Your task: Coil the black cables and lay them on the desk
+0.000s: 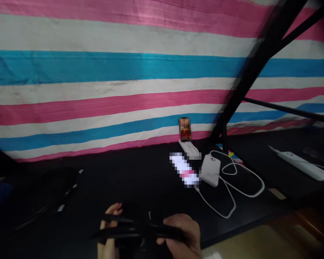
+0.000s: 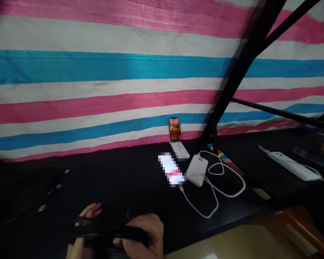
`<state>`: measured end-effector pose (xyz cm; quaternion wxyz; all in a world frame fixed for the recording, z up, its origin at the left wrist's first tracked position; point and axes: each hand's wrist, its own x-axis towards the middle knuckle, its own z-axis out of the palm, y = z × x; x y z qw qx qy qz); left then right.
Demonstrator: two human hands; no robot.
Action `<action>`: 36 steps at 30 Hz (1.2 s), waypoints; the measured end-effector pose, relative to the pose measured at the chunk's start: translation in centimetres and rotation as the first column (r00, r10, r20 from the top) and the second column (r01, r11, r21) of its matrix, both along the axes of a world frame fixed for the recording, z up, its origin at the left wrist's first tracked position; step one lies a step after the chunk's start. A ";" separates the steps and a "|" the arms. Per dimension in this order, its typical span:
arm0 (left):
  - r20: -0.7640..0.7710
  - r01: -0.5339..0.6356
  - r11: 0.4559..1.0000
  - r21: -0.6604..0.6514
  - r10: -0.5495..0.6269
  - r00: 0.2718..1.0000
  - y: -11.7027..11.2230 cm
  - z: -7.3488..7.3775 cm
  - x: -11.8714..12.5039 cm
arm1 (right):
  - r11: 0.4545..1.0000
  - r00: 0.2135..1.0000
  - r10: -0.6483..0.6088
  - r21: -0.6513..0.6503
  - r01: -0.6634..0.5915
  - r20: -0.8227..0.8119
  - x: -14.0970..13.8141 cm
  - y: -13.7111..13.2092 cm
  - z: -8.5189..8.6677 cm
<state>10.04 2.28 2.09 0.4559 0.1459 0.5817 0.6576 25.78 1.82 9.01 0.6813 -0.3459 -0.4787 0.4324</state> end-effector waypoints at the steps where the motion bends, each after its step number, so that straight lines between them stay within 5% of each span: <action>1: 0.073 0.012 1.000 -0.014 -0.011 0.997 0.7 0.7 0.0 | 0.997 0.997 0.079 0.027 -0.078 -0.019 -0.5 1.0 0.3; 3: 0.311 0.141 0.988 -0.055 -0.118 0.943 2.4 2.4 0.0 | 0.969 0.963 0.247 0.011 -0.247 -0.111 -1.8 3.1 0.6; 5: 0.546 0.347 0.938 -0.010 -0.286 0.788 4.3 4.1 -0.2 | 0.924 0.900 0.369 -0.016 -0.383 -0.230 -3.4 5.2 0.7; 7: 0.622 0.426 0.904 0.044 -0.359 0.696 6.3 5.4 -0.6 | 0.904 0.852 0.398 -0.016 -0.428 -0.339 -4.8 7.1 0.8; 12: 0.279 0.225 0.974 0.038 -0.226 0.933 11.1 6.2 -3.0 | 0.951 0.920 0.285 -0.044 -0.307 -0.269 -6.0 11.0 1.2; 16: -0.092 0.190 0.975 0.118 -0.180 0.979 12.3 5.9 -5.3 | 0.984 0.992 0.127 -0.128 -0.128 -0.012 -5.2 13.9 -0.1; 24: -0.309 0.427 0.897 -0.111 -0.440 0.843 11.4 3.5 -6.8 | 0.965 0.951 0.082 -0.261 -0.001 0.298 -3.7 15.4 -3.1; 32: -0.589 0.311 0.935 -0.171 -0.350 0.728 12.5 0.9 -8.2 | 0.934 0.911 0.181 -0.355 -0.041 0.371 -3.6 16.2 -5.7; 36: -0.754 0.194 0.964 -0.183 -0.264 0.601 12.4 0.6 -8.3 | 0.928 0.879 0.222 -0.368 -0.058 0.421 -3.5 16.5 -6.8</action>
